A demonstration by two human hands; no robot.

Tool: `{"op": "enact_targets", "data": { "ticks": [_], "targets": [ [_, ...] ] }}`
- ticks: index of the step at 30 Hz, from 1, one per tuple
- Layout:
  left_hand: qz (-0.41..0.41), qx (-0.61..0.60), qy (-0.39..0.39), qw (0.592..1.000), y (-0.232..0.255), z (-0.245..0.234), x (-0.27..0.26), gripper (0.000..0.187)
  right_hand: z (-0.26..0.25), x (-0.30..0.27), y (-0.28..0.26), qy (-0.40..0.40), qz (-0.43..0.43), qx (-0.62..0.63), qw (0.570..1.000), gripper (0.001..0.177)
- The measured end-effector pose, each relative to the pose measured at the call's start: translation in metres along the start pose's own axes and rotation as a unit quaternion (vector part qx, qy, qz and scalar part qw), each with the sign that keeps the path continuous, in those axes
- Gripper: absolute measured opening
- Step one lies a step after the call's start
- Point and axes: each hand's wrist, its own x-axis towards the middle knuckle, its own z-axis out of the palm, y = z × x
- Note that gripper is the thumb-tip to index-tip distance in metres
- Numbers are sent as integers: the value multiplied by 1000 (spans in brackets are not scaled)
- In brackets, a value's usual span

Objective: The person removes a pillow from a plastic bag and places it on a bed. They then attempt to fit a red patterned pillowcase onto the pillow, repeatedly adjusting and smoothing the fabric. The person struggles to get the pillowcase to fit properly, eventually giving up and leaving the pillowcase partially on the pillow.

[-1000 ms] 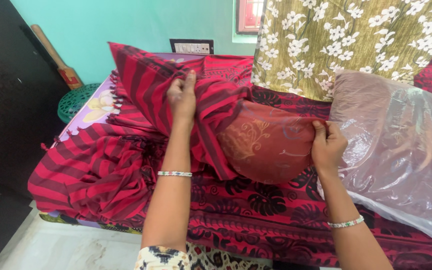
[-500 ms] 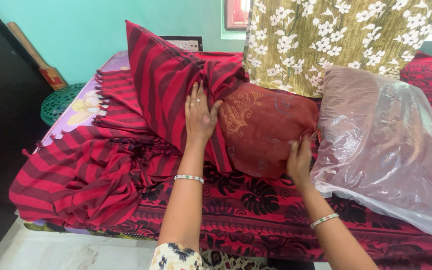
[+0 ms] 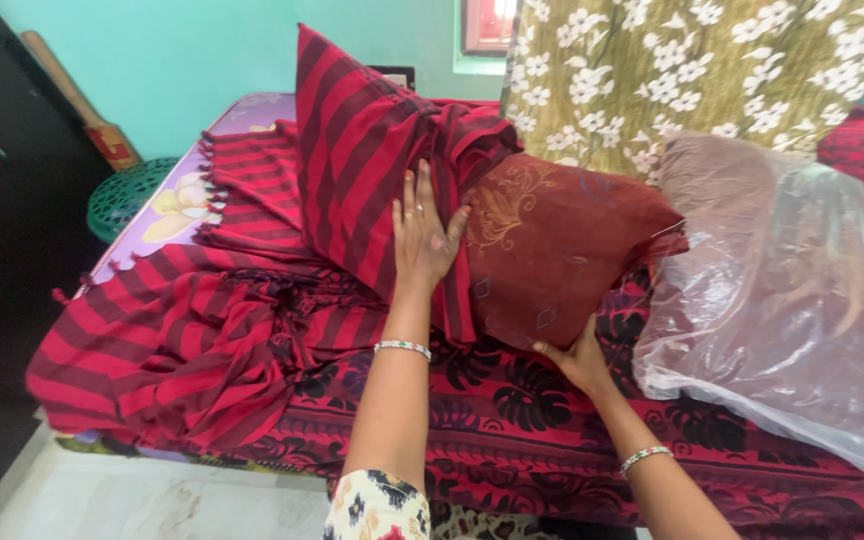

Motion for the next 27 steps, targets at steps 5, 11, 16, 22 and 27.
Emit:
{"op": "enact_targets", "data": {
  "ticks": [5,11,16,22,27],
  "targets": [
    [16,-61,-30,998,-9,-13,-36,106,4,0,3,45,-32,-82,995,92],
    [30,-48,-81,995,-21,-17,-71,113,13,-3,9,88,-19,-138,986,75],
    [-27,53,-92,994,-42,5,-90,107,18,0,13,115,71,-173,975,66],
    [-148,-15,-122,981,-66,31,-115,101,11,-3,24,106,110,-102,983,54],
    [-187,-67,-180,963,-77,47,-130,85,-12,0,39,107,224,42,968,54]
  ]
}}
